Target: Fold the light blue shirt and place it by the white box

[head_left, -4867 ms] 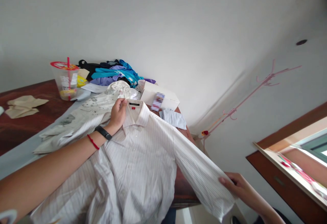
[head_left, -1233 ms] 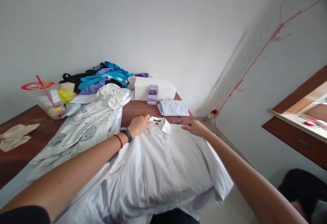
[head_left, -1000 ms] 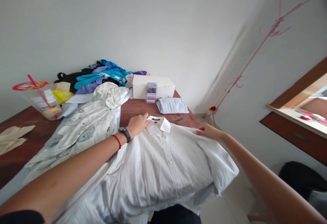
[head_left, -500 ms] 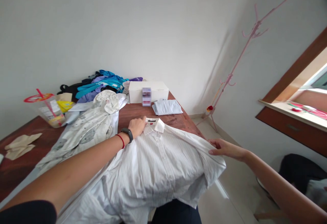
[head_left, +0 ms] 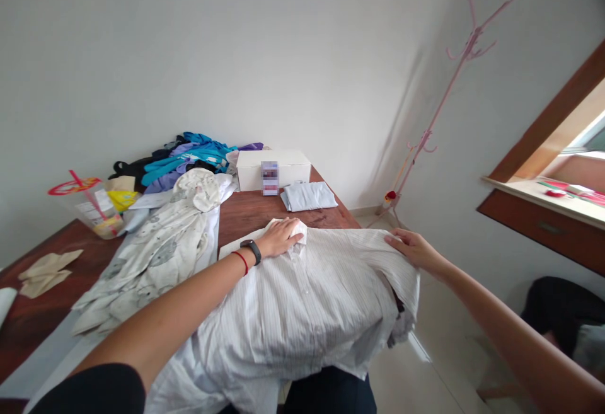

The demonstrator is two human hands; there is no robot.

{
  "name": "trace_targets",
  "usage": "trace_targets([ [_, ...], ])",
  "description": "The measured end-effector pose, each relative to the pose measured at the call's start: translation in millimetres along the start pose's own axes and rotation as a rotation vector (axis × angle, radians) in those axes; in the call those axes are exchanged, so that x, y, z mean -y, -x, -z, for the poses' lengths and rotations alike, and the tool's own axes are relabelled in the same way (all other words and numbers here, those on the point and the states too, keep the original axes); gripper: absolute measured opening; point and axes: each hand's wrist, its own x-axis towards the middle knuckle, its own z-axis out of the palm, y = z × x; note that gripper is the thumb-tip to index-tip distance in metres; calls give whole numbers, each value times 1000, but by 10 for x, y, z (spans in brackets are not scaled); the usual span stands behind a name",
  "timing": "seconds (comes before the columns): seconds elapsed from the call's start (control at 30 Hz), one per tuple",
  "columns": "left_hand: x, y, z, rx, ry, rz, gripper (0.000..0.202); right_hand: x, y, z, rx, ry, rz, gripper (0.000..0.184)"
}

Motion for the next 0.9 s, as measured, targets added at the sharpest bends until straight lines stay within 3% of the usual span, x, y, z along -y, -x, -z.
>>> trace_targets([
  [0.13, 34, -10, -192, 6, 27, 30, 63, -148, 27, 161, 163, 69, -80, 58],
  [0.27, 61, -15, -206, 8, 42, 28, 65, -197, 255, 299, 437, 27, -174, 55],
  [0.37, 70, -30, -197, 4, 46, 30, 65, -188, 441, 368, 542, 75, -257, 57],
  [0.47, 84, -58, -215, -10, 49, 30, 63, -103, 547, 486, 536, 89, -316, 59],
  [0.53, 98, -84, -237, -20, 53, 34, 63, 66, 566, 600, 450, 98, -336, 62],
  [0.67, 124, -140, -260, -45, 68, 48, 63, 796, 628, 680, 263, 83, -250, 60],
  [0.77, 134, -171, -241, -64, 80, 45, 62, 1502, 836, 318, 262, 94, -135, 56],
  [0.83, 139, -187, -222, -74, 89, 41, 61, 1868, 1050, -157, 274, 69, -45, 50],
  [0.9, 145, -199, -212, -82, 96, 45, 60, 2068, 1275, -724, 413, -1, -35, 50],
])
